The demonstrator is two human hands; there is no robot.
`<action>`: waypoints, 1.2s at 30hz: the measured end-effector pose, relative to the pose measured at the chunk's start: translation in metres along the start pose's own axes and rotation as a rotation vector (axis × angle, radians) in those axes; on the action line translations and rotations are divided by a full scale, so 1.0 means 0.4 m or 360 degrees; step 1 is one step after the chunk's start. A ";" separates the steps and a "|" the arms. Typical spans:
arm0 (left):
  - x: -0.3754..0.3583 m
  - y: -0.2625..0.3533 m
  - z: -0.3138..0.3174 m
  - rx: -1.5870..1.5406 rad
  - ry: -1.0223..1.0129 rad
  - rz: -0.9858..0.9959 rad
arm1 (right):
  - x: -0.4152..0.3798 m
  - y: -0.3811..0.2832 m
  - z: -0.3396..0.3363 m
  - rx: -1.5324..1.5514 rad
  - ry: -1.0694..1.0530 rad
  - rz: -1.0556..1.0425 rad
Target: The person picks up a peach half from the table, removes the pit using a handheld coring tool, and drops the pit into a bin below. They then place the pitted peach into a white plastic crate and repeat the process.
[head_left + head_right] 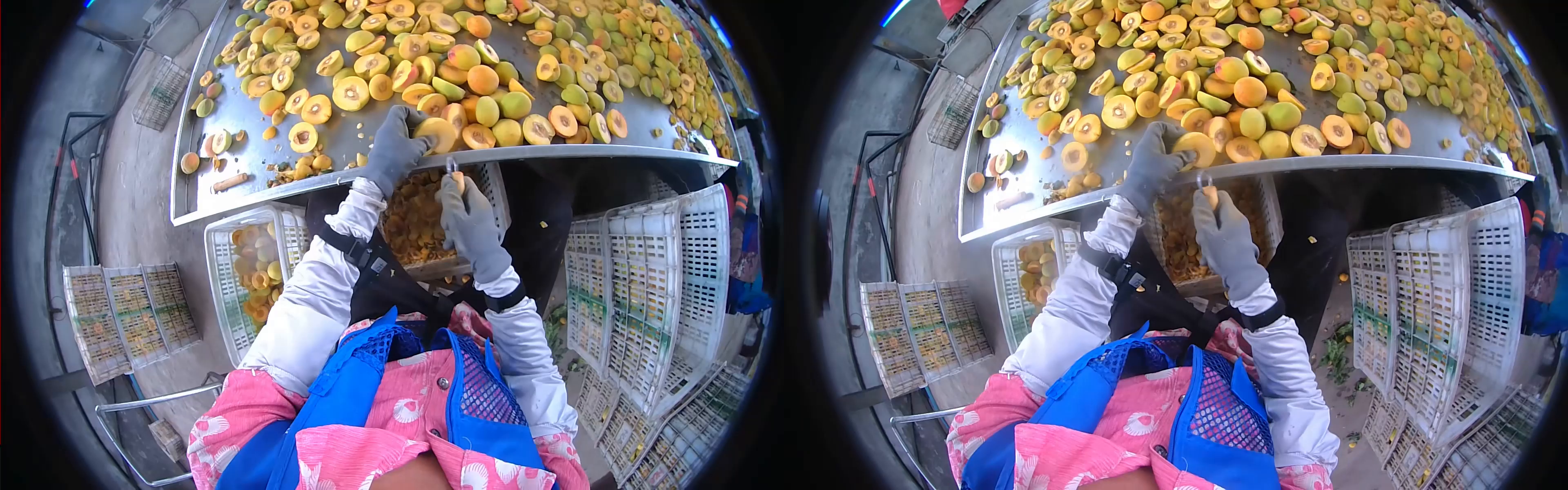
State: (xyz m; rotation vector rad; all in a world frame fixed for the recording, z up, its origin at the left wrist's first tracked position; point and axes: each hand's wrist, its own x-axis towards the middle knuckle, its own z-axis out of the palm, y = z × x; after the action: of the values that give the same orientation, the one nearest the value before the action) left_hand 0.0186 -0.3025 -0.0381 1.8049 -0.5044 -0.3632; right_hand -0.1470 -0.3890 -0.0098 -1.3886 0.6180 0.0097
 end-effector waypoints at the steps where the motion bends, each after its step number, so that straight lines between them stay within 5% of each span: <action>1: -0.012 0.015 0.004 -0.0013 0.0011 0.0012 | 0.006 -0.001 0.004 -0.0017 -0.0001 -0.0013; 3: -0.068 0.053 0.013 -0.0837 0.0157 -0.0016 | 0.008 0.010 0.015 -0.0466 0.0200 -0.0462; 7: -0.175 0.106 0.001 -0.1067 0.0015 -0.0001 | -0.038 -0.020 0.034 -0.0584 0.0224 -0.0556; 9: -0.207 0.136 0.006 -0.1261 0.0059 0.0121 | -0.069 -0.023 0.049 -0.0675 0.0250 -0.0866; 10: -0.215 0.142 0.009 -0.0768 0.0184 0.0514 | -0.085 -0.029 0.055 -0.0686 0.0246 -0.0878; 14: -0.254 0.189 0.003 -0.0710 0.0273 0.0460 | -0.124 -0.041 0.076 -0.0759 0.0275 -0.0972; 16: -0.266 0.200 0.011 -0.0457 0.0476 0.0706 | -0.136 -0.043 0.088 -0.0772 0.0273 -0.0994; 22: -0.299 0.202 0.011 -0.1285 0.0364 0.0436 | -0.177 -0.038 0.119 -0.0568 0.0237 -0.0927; 25: -0.300 0.205 0.010 -0.1259 0.0413 0.0342 | -0.189 -0.030 0.119 -0.0687 0.0250 -0.1078; 28: -0.305 0.232 -0.013 -0.0888 0.0281 0.0299 | -0.221 -0.060 0.109 -0.0368 0.0014 -0.0677; 30: -0.282 0.225 -0.037 -0.0680 0.0144 0.0163 | -0.232 -0.105 0.094 0.0159 -0.0408 0.0344; 34: -0.293 0.234 -0.022 -0.0201 0.0129 0.0118 | -0.251 -0.138 0.106 0.0420 -0.0424 0.0625; 36: -0.291 0.231 -0.023 -0.0175 0.0209 0.0233 | -0.242 -0.146 0.076 0.0676 -0.0774 0.0822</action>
State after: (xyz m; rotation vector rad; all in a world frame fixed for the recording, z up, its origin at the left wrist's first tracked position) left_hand -0.0911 -0.2575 0.0518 1.6621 -0.5110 -0.1668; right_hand -0.1955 -0.3400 0.0848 -0.7466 0.5126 0.5814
